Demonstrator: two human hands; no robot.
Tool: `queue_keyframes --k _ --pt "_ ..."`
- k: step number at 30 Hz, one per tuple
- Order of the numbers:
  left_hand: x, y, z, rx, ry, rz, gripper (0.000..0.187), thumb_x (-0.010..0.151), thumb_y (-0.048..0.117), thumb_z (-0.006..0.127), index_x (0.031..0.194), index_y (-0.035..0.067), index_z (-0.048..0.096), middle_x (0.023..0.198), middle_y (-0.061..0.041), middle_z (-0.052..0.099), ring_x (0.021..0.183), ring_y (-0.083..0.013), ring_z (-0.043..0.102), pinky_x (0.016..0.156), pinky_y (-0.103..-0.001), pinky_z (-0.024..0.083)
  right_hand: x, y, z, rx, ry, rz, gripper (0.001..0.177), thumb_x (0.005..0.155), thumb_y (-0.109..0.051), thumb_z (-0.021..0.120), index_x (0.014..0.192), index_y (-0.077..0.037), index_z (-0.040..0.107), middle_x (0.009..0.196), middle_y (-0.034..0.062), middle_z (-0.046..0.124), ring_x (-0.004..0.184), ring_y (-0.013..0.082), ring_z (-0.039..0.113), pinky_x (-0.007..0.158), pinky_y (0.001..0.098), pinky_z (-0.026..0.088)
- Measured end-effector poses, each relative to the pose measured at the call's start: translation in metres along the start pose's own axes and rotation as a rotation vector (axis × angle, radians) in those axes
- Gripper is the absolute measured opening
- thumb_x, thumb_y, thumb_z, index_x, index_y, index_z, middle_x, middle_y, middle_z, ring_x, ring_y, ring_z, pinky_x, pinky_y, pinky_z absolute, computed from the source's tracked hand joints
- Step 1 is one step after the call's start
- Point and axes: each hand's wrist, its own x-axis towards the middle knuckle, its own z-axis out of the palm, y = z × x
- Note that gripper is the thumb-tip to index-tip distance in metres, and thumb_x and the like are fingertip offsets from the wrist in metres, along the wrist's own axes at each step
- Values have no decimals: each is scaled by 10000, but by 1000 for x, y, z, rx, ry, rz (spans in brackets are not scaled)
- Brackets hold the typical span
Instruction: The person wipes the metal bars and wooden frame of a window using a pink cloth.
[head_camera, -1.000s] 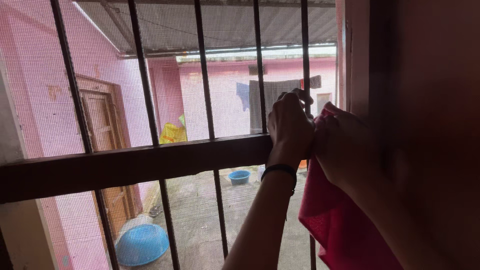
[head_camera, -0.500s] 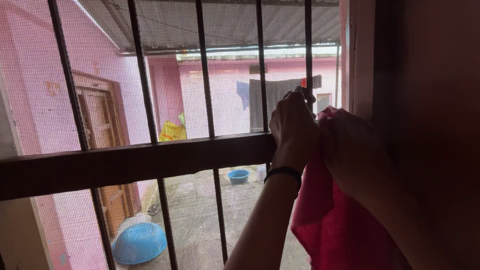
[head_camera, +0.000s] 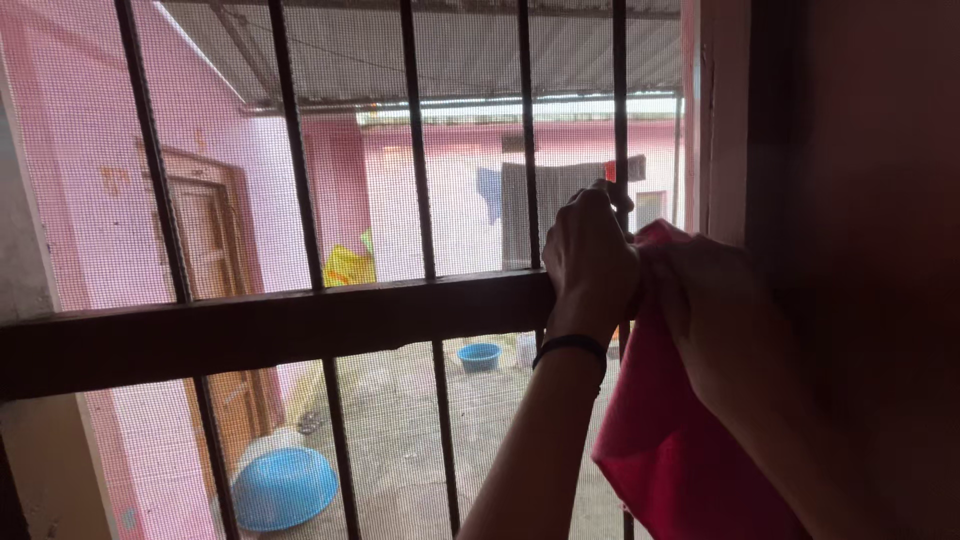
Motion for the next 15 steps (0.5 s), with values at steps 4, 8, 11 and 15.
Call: queue_keyframes --k 4,8,11,15 --pt "4 0 2 -4 -11 -14 262 874 -41 690 1093 103 706 989 -75 760 850 -193 767 747 -369 606 9 19 -6 103 -171 811 379 1103 -372 466 1242 -114 707 1097 142 727 1019 262 675 917 418 545" --pt "6 -3 3 -38 0 15 273 834 -31 727 1074 101 723 1008 -87 760 860 -206 759 733 -363 605 6 55 -10 1116 111 701 443 1122 -443 402 1373 -123 577 1305 56 619 1196 154 601 1014 335 496" --pt "10 -3 1 -109 27 -7 279 836 -46 681 1069 99 732 961 -77 774 830 -204 773 707 -356 616 16 64 13 1312 111 698 435 1111 -383 436 1402 -84 562 1347 69 616 1221 149 600 1041 320 492" --pt "7 4 -7 -132 35 -66 195 978 52 565 1042 75 748 899 -118 763 760 -249 770 585 -375 622 44 61 45 967 99 709 427 1066 -279 532 1437 -70 560 1393 87 624 1241 175 596 1027 337 484"
